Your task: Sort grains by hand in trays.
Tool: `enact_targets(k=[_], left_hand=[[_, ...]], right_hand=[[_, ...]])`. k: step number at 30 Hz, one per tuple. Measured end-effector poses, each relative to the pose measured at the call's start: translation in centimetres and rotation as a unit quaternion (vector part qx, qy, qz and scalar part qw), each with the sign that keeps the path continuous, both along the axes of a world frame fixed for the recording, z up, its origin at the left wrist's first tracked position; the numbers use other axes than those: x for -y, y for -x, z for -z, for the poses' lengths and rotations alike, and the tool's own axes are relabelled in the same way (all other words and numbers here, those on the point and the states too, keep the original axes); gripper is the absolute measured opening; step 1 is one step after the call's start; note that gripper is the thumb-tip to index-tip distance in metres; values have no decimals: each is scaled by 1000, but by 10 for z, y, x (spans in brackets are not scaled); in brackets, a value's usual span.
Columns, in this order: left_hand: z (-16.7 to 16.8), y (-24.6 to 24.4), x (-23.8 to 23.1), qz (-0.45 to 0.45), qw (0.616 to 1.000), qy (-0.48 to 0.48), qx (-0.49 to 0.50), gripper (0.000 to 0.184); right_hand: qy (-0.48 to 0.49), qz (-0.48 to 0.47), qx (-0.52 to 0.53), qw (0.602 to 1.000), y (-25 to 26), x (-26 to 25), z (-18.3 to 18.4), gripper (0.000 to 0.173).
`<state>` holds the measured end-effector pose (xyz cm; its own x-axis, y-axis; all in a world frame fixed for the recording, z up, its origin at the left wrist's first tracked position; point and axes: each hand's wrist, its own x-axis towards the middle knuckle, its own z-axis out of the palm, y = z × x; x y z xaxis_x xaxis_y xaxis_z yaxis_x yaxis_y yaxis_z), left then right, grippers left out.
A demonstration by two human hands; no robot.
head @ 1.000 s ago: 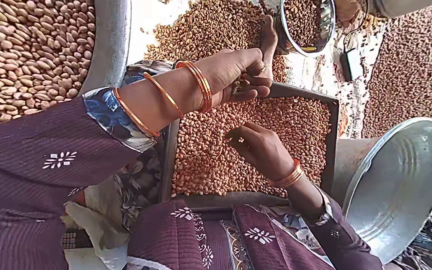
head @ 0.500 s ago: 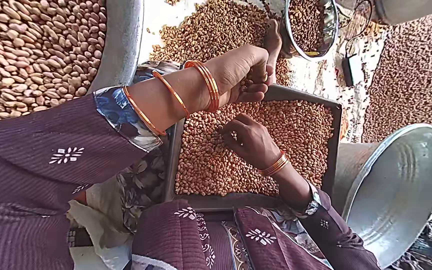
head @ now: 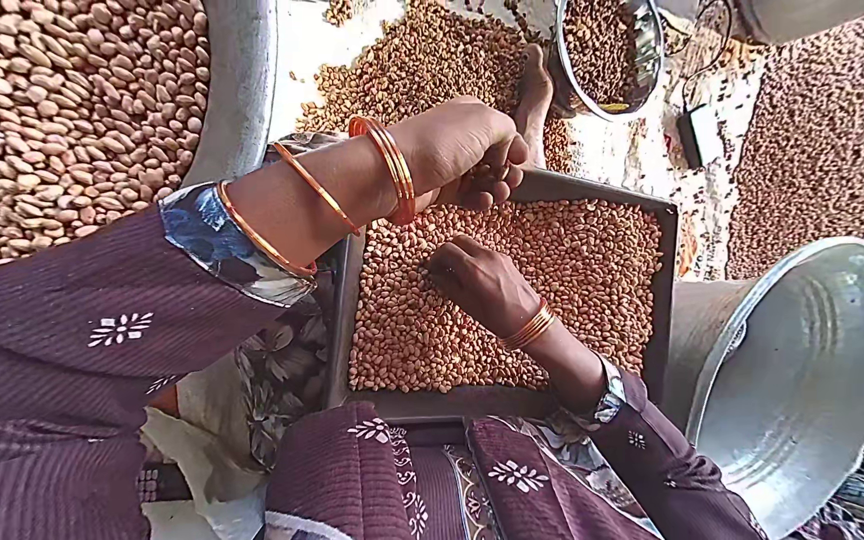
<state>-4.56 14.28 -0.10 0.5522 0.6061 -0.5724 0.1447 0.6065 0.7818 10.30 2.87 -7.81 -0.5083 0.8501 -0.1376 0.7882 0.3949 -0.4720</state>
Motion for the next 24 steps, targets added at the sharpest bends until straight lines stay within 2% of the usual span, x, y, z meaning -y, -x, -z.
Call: enact_targets(k=[3, 5, 7, 9, 10, 11, 12, 14, 16, 18, 20, 24], left_hand=[[-1, 3, -1, 1, 1000, -4, 5, 27], [1, 3, -3, -4, 1000, 2, 7, 27], [5, 3, -7, 2, 1000, -16, -8, 28], [9, 5, -10, 44, 993, -99, -43, 30], [10, 7, -11, 84, 978, -174, -80, 27], [8, 9, -13, 144, 946, -256, -137, 24], [5, 12, -14, 220, 897, -328, -196, 22], [6, 15, -15, 368, 787, -420, -263, 20], [7, 18, -11, 467, 708, -435, -302, 15], [4, 18, -2, 509, 671, -405, -356, 13], [-1, 16, 2, 530, 653, -367, -398, 15], [9, 8, 6, 543, 645, -342, -415, 17]], right_hand=[[85, 5, -46, 995, -8, -2, -10, 9], [91, -9, -64, 994, -22, -11, -22, 9], [17, 32, -64, 997, -43, -22, -50, 10], [-107, 142, -24, 984, -64, -28, -86, 23], [-166, 190, 0, 968, -71, -31, -100, 31], [-207, 222, 4, 953, -75, -33, -108, 33], [-228, 231, -6, 946, -77, -32, -110, 32], [-212, 178, -31, 960, -66, -23, -101, 22], [-141, 95, -50, 984, -46, -12, -79, 14], [-66, 37, -59, 995, -29, -3, -52, 12], [-29, 7, -52, 998, -15, 2, -32, 12], [-9, -9, -8, 1000, -4, 6, -16, 13]])
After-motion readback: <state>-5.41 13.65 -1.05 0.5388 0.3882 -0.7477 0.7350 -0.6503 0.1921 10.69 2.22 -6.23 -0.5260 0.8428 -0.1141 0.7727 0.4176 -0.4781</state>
